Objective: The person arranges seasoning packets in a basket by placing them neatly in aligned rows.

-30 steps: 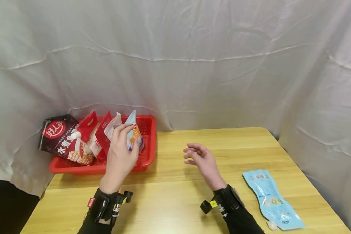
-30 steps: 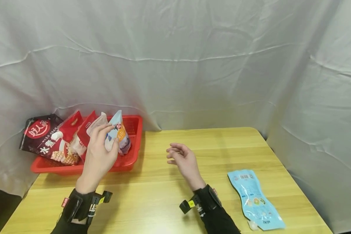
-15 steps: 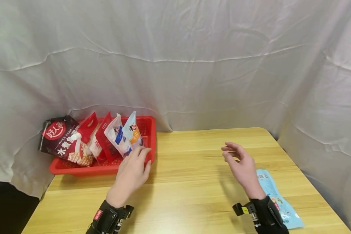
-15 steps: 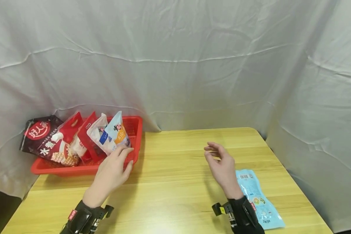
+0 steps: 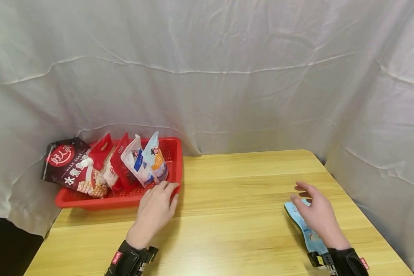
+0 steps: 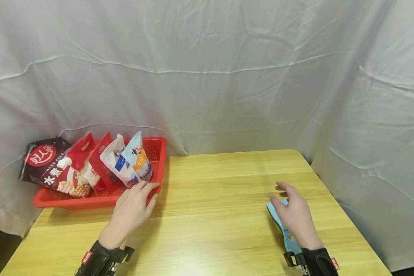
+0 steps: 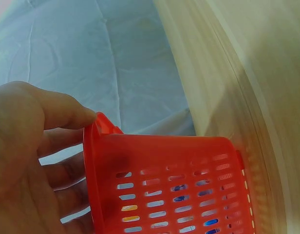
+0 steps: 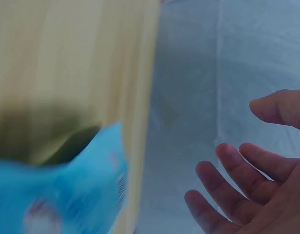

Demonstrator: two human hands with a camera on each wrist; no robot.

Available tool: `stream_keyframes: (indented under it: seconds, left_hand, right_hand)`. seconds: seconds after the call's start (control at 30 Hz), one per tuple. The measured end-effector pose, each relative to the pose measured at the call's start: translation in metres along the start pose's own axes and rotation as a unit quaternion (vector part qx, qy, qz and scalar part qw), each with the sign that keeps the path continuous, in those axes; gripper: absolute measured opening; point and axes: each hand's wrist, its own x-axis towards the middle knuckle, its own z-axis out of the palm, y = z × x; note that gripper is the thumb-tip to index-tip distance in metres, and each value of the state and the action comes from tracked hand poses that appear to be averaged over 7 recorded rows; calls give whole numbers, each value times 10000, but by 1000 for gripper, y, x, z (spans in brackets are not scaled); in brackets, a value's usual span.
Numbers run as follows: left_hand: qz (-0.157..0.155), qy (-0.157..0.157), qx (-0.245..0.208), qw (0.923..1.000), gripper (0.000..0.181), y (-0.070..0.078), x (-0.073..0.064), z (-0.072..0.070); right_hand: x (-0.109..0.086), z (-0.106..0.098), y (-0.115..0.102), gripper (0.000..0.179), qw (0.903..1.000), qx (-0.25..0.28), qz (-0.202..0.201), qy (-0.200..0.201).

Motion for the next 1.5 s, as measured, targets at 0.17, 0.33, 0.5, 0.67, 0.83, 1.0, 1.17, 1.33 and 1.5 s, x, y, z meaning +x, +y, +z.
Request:
stream_keyframes:
  seconds: [0.17, 0.33, 0.5, 0.67, 0.83, 1.0, 1.17, 1.33, 1.5]
  left_hand:
    - [4, 40, -18, 10000, 32, 0, -1, 0]
    - [-65, 53, -70, 9999, 31, 1, -1, 0]
    - [-96, 48, -81, 9999, 31, 1, -1, 0]
    - [-102, 42, -44, 9999, 30, 4, -1, -2]
    - [-122, 104, 12, 9999, 30, 6, -3, -1]
    - [-114, 229, 27, 9997, 28, 7, -4, 0]
    - [-167, 245, -3, 9996, 28, 7, -3, 1]
    - [-194, 186, -27, 9996, 29, 8, -4, 2]
    - [-222, 190, -14, 9996, 29, 8, -4, 1]
  right_hand:
    - [-13, -29, -21, 70, 9960, -280, 528, -661]
    - [-22, -58, -50, 83, 9814, -379, 1075, -1548]
    - [-23, -66, -44, 111, 9555, -648, 1773, -2268]
    - [-28, -68, -28, 125, 9463, -656, 2031, -2428]
    - [-27, -66, -24, 124, 9435, -591, 2059, -2528]
    - [-25, -66, -22, 124, 9424, -491, 2044, -2602]
    - [-23, -66, -23, 128, 9458, -467, 2050, -2474]
    - [-23, -67, -24, 125, 9505, -424, 2013, -2329]
    - [-22, -68, -27, 109, 9539, -253, 1958, -2262]
